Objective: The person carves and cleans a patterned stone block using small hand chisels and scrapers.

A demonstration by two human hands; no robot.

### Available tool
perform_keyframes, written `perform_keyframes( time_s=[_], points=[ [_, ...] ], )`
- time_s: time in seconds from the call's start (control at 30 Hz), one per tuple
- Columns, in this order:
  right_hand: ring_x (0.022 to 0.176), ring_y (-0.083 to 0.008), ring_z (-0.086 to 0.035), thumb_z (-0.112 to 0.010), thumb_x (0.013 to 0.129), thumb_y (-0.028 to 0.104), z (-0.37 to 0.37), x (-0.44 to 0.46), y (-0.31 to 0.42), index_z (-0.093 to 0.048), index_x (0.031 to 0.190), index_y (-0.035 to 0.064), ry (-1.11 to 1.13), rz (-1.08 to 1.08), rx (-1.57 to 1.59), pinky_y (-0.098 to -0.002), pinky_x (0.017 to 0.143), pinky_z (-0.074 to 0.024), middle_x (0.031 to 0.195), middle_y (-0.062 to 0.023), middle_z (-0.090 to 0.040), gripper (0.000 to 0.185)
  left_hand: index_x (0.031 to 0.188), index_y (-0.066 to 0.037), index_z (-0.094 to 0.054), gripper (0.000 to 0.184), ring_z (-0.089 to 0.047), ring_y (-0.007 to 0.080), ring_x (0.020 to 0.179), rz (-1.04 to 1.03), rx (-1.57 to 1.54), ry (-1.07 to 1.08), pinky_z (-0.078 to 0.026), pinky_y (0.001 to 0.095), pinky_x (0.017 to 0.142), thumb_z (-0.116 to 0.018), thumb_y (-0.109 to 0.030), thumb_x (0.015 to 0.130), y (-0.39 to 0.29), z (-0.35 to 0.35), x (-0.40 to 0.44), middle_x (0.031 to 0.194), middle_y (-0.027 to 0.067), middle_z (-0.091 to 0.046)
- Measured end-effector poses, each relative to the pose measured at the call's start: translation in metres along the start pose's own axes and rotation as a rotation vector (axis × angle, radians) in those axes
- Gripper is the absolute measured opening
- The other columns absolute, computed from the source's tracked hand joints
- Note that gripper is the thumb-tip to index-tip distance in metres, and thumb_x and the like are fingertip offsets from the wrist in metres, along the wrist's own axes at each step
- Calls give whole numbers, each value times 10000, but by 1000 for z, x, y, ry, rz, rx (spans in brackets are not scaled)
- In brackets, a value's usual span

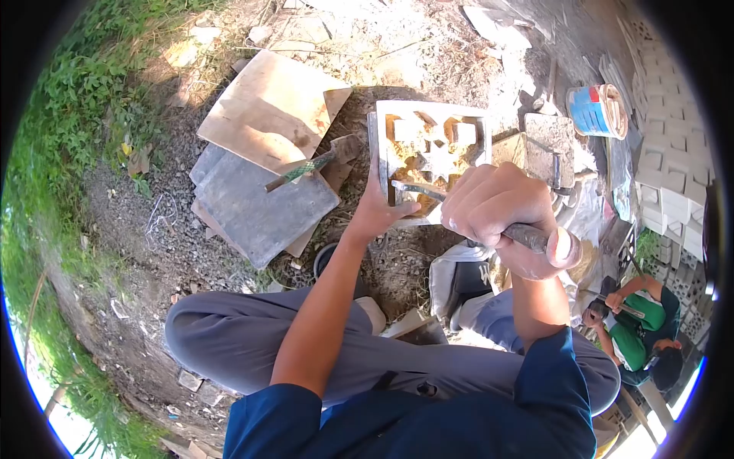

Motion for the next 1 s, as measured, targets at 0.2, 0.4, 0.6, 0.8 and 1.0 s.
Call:
perform_keyframes(
  time_s=[0.2,0.4,0.6,0.8,1.0],
  points=[
    [380,-173,-262,-337,959,608,1,9,-11,-265,543,72,138,14,77,-330,414,-184,492,-8,-248,681,1564,6,5,1259,-413,241,1352,6,95,4,-330,366,1146,-870,10,658,-4,2,0,1492,173,-383],
    [381,-189,-269,-381,962,581,3,19,-11,-256,538,75,235,-31,150,-333,412,-196,482,-22,-245,673,1565,6,32,1306,-411,257,1355,-13,104,7,-324,356,1149,-897,-58,649,2,3,3,1509,194,-362],
    [367,-182,-261,-382,932,562,-5,11,-21,-256,519,81,232,26,40,-341,400,-180,472,-12,-232,647,1565,9,6,1274,-415,260,1348,22,73,-3,-304,361,1160,-885,-46,656,2,1,3,1479,203,-398],
    [338,-176,-246,-365,931,623,-7,15,-30,-234,484,94,253,-3,-7,-323,370,-176,443,-13,-206,705,1564,10,3,1267,-424,264,1349,-47,212,1,-313,364,1157,-869,-20,645,-3,3,0,1474,202,-410],
    [379,-204,-260,-394,909,586,2,12,-30,-223,508,82,230,-53,30,-340,411,-200,462,-27,-234,667,1562,18,-8,1250,-454,258,1321,15,229,-17,-344,365,1138,-860,-32,649,-10,2,-3,1471,199,-415]
  ],
)
Point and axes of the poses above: each hand's wrist, its own x-axis towards the middle knuckle, its own z-axis out of the back of the hand, y = z × x, the point moved 1 cm from there along x, towards the middle knuckle
